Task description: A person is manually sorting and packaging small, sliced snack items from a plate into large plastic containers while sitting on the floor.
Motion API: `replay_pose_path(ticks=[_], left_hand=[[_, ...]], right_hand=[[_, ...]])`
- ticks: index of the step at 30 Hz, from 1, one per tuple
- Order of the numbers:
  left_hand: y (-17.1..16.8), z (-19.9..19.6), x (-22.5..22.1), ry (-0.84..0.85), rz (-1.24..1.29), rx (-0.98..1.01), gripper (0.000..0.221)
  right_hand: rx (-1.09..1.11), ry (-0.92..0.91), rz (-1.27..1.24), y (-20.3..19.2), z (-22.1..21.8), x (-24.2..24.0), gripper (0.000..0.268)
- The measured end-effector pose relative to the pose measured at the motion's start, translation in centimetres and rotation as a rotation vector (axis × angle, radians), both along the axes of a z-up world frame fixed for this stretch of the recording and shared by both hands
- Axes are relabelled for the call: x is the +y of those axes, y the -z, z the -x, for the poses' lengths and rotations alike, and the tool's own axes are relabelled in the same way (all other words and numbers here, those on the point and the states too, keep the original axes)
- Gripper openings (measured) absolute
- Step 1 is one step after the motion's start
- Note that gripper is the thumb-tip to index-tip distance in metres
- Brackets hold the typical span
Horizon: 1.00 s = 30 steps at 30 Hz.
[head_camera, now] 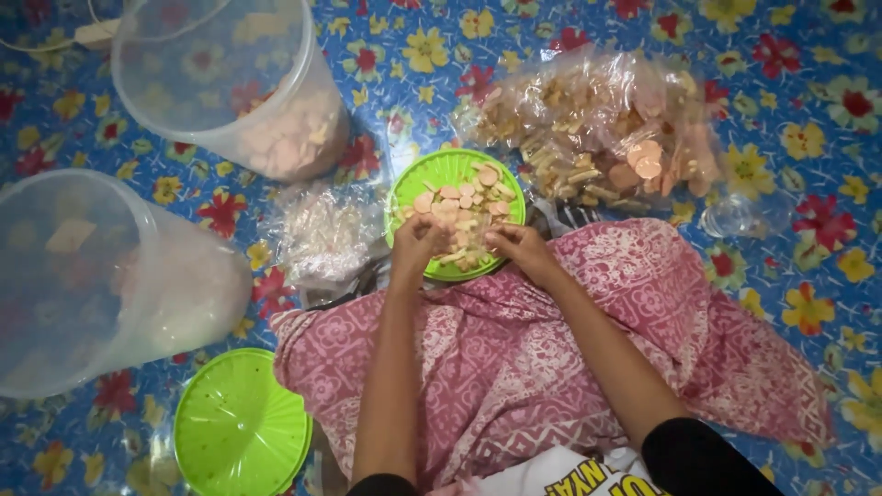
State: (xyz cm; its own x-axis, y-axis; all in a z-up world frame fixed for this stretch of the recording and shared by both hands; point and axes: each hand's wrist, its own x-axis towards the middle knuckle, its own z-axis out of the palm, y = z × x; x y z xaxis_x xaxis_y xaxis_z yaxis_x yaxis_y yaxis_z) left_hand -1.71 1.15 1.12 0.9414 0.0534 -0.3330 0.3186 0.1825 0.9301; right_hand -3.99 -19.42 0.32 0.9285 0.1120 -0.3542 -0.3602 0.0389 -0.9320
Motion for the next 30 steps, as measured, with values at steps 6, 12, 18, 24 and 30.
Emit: replay_pose_path(ticks=[6, 12, 18, 24, 30], left_hand=[[2.1, 0.2, 0.0, -0.046, 0.056, 0.005, 0.015], [1.6, 0.6, 0.1, -0.073, 0.050, 0.023, 0.014], [1.0, 0.8, -0.7, -0.047, -0.682, -0.303, 0.052], [2.7, 0.1, -1.5, 0.038, -0.704, -0.714, 0.021], [0.7, 1.2, -3.3, 0.199, -0.619, -0.544, 0.019]], right_hand=[[0.081, 0.094, -0.092, 1.3, 0.1, 0.0, 0.028], [0.001, 0.045, 0.030, 0.7, 0.5, 0.2, 0.026], [-0.031, 0.099, 0.081, 1.6, 0.3, 0.1, 0.026], [-0.148, 0.045, 0.236, -1.4, 1.0, 0.7, 0.019], [-0.304, -0.016, 0.407, 1.4, -0.2, 1.3, 0.012]])
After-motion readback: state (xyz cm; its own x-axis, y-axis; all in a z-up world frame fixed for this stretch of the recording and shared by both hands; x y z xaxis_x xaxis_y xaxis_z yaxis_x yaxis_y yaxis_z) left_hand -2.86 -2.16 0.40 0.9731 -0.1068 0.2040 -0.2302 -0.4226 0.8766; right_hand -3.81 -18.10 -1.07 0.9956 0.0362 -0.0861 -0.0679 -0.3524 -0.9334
